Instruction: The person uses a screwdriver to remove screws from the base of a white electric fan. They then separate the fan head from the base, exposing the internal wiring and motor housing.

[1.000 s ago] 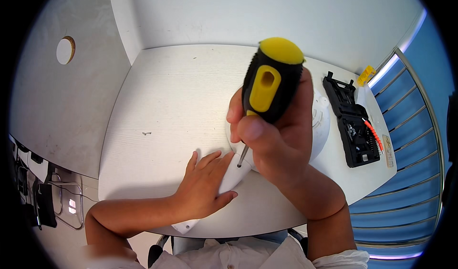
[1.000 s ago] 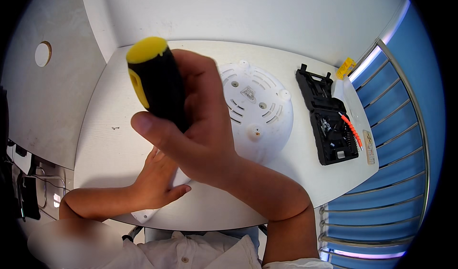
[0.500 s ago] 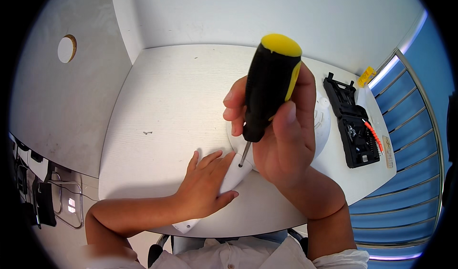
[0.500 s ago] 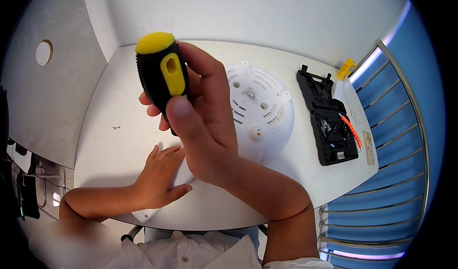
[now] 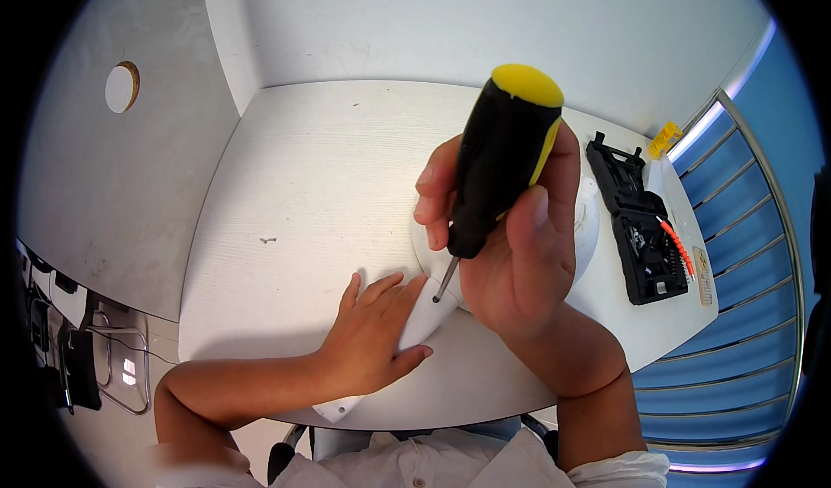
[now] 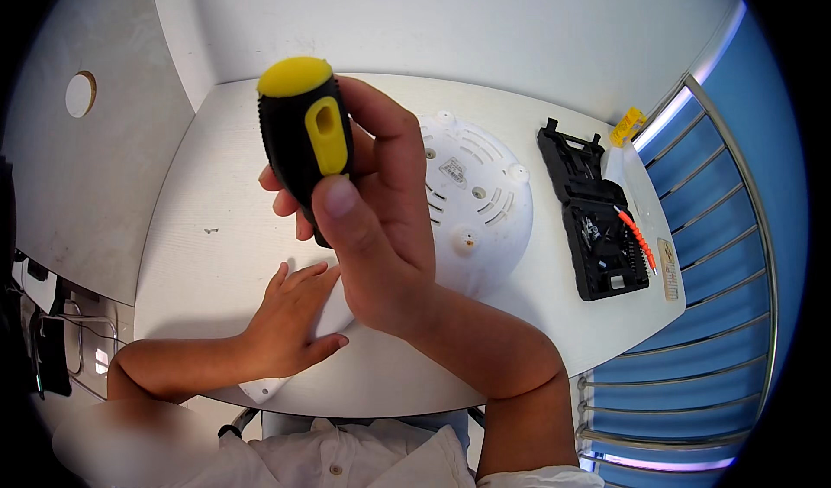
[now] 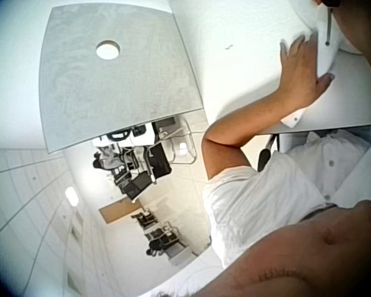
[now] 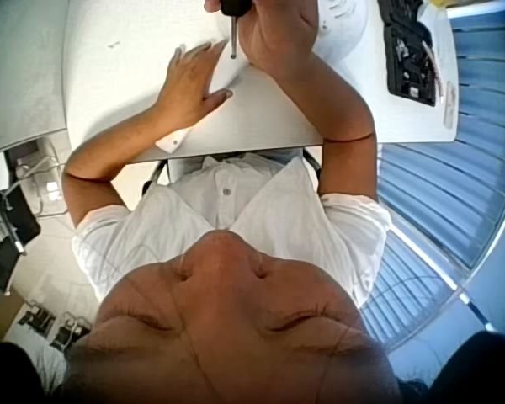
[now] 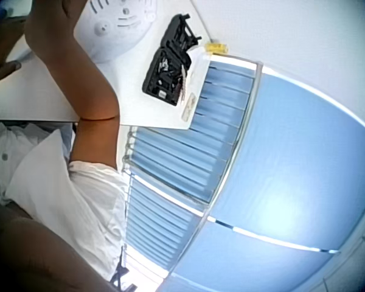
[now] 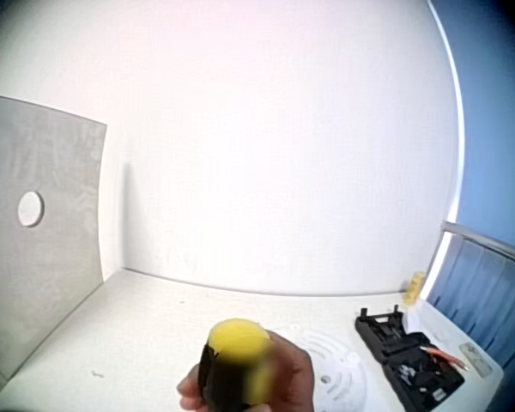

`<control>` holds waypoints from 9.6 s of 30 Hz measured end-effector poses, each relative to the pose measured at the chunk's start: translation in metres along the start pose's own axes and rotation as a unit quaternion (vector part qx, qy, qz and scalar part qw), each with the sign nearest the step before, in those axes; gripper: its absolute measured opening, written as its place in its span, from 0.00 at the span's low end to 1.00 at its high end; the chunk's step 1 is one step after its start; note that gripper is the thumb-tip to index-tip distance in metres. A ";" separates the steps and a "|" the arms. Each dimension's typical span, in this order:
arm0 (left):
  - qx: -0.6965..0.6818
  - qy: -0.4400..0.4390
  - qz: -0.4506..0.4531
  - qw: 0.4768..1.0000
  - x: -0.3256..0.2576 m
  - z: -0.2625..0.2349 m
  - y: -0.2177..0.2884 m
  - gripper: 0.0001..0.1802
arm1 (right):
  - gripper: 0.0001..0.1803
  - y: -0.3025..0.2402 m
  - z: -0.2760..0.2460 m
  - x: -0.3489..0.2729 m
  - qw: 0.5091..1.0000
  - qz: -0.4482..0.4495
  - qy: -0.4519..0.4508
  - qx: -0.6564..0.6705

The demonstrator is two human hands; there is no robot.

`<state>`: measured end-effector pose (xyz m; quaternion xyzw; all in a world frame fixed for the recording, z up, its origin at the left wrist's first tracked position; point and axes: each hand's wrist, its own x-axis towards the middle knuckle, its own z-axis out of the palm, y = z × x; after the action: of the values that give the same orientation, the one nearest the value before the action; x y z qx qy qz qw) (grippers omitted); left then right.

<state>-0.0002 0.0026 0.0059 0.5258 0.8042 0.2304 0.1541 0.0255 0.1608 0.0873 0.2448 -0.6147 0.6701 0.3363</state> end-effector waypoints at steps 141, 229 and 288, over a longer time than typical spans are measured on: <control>0.044 0.188 -0.063 0.979 -0.022 -0.079 -0.163 0.09 | 0.19 -0.102 -0.074 0.018 0.974 -0.182 0.056 0.125; 0.187 0.233 -0.103 0.949 -0.062 -0.013 -0.012 0.32 | 0.19 -0.180 -0.162 -0.013 0.918 -0.328 0.148 0.164; 0.147 0.169 -0.075 0.972 -0.059 -0.021 -0.017 0.27 | 0.30 -0.093 -0.086 0.029 0.979 -0.143 0.087 0.113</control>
<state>-0.0001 -0.0617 0.0145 0.4344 0.8808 0.1826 -0.0465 0.0835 0.2517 0.1598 0.3073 -0.4615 0.6993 0.4512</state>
